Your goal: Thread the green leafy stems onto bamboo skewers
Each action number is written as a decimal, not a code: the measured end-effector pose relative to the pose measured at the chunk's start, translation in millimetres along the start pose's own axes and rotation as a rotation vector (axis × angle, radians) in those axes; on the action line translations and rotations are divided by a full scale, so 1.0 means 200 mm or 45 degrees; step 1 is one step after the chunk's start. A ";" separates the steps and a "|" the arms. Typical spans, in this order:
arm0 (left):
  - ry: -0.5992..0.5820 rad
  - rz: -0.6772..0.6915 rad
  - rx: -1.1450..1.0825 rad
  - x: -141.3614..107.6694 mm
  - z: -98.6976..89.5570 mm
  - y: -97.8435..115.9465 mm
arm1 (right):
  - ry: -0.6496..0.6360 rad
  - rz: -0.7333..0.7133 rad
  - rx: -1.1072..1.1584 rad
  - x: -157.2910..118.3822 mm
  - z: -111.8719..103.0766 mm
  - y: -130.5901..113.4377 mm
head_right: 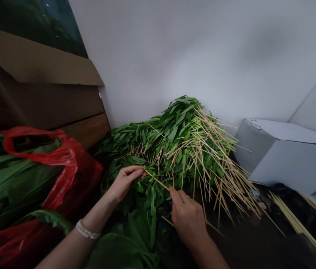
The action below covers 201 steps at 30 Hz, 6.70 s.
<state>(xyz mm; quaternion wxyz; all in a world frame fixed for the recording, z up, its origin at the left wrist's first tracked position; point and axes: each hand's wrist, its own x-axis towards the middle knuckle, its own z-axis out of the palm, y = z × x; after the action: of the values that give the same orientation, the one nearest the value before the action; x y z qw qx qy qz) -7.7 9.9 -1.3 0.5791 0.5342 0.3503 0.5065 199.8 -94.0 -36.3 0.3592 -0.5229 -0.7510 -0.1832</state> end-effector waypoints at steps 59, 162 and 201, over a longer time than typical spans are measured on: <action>-0.031 0.069 0.302 0.02 -0.01 -0.03 | 0.059 -0.170 -0.037 0.03 -0.05 -0.10; -0.407 0.556 1.649 0.00 -0.04 -0.13 | -0.160 -0.405 0.166 -0.01 -0.05 -0.21; 0.001 0.104 0.164 -0.01 0.02 0.01 | 0.055 -0.001 -0.092 0.00 0.00 -0.05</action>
<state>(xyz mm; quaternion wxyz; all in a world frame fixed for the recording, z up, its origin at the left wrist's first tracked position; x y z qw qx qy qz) -5.1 8.0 0.6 0.5222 0.5840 0.3603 0.5064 190.0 -98.6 -35.2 0.3561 -0.5311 -0.7363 -0.2215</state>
